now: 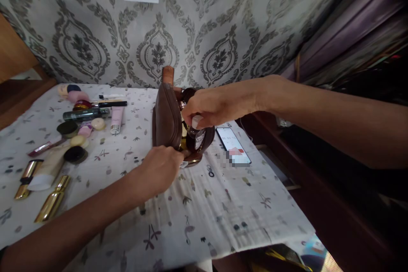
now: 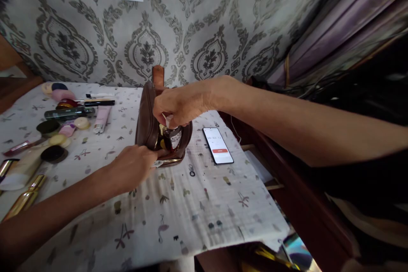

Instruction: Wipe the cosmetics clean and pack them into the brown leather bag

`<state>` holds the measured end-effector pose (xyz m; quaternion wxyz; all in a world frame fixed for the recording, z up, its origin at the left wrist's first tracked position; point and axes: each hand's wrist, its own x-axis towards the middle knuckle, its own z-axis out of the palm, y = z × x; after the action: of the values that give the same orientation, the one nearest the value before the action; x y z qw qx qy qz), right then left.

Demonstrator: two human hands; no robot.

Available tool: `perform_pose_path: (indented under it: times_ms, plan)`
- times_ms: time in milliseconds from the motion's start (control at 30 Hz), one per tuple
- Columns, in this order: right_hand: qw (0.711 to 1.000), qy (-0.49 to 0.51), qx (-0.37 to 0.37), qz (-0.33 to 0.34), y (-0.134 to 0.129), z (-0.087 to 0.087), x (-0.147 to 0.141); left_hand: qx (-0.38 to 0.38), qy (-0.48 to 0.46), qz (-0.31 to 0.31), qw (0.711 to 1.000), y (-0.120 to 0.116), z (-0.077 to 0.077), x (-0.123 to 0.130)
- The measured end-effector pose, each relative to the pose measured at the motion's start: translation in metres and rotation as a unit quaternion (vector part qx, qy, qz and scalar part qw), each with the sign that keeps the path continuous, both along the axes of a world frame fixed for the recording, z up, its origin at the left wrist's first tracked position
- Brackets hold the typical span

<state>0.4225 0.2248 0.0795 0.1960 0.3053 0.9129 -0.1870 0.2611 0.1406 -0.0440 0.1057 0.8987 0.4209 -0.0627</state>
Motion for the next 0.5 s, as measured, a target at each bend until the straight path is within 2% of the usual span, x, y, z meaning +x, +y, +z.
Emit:
perform_pose_path:
  times_ms: [200, 367, 500]
  plan:
    - [0.998, -0.026, -0.017, -0.047, 0.005, -0.007, 0.0, -0.002, 0.096, -0.011, 0.995, -0.003, 0.017, 0.008]
    - [0.999, -0.024, -0.009, -0.041, 0.006, -0.007, 0.0, 0.016, 0.111, -0.024, 0.993, -0.005, 0.014, 0.011]
    - [0.999, -0.027, -0.008, -0.035, 0.002, -0.004, 0.0, 0.01, 0.082, -0.019, 0.996, -0.002, 0.011, 0.003]
